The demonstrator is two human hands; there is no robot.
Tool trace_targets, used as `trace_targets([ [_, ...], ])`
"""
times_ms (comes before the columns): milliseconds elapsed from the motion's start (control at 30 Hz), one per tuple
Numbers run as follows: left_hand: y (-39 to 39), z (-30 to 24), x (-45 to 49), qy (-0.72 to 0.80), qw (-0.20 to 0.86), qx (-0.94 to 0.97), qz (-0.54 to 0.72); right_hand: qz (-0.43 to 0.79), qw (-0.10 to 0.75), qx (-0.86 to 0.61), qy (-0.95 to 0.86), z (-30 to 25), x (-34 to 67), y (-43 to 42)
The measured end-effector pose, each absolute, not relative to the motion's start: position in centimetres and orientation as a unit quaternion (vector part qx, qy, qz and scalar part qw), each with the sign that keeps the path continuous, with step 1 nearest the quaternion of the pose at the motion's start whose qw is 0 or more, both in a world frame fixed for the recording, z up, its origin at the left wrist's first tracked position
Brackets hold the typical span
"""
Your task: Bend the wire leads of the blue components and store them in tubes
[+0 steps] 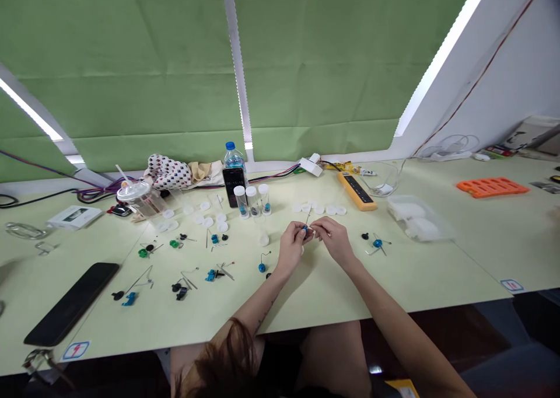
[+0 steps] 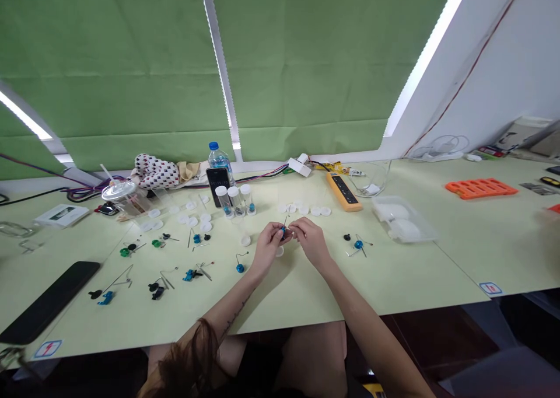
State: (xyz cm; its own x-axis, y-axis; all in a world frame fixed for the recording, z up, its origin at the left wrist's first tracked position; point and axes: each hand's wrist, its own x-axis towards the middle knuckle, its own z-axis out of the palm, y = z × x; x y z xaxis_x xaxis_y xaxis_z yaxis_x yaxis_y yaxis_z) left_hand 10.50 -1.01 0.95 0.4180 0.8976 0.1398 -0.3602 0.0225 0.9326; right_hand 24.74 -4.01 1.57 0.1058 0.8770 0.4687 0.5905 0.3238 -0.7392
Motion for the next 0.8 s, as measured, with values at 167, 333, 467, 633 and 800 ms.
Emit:
trace_targets([
  [167,-1.5,1.7,10.2,0.285,0.593,0.576,0.485,0.348,0.526,-0.537,-0.561,1.7,24.0,-3.6],
  [333,-1.7,2.0,10.1,0.312,0.538,0.632,0.463,0.336,0.522,-0.550,-0.559,1.8,23.4,-3.7],
  [467,-1.6,1.5,10.2,0.326,0.530,0.645,0.444,0.239,0.530,-0.581,-0.570,1.5,23.9,-3.6],
  [633,-0.9,0.6,10.2,0.327,0.603,0.558,0.467,0.087,0.423,-0.680,-0.592,0.9,26.2,-2.7],
  [800,-0.7,0.9,9.8,0.267,0.716,0.437,0.474,0.049,0.298,-0.707,-0.640,-0.1,26.6,-1.9],
])
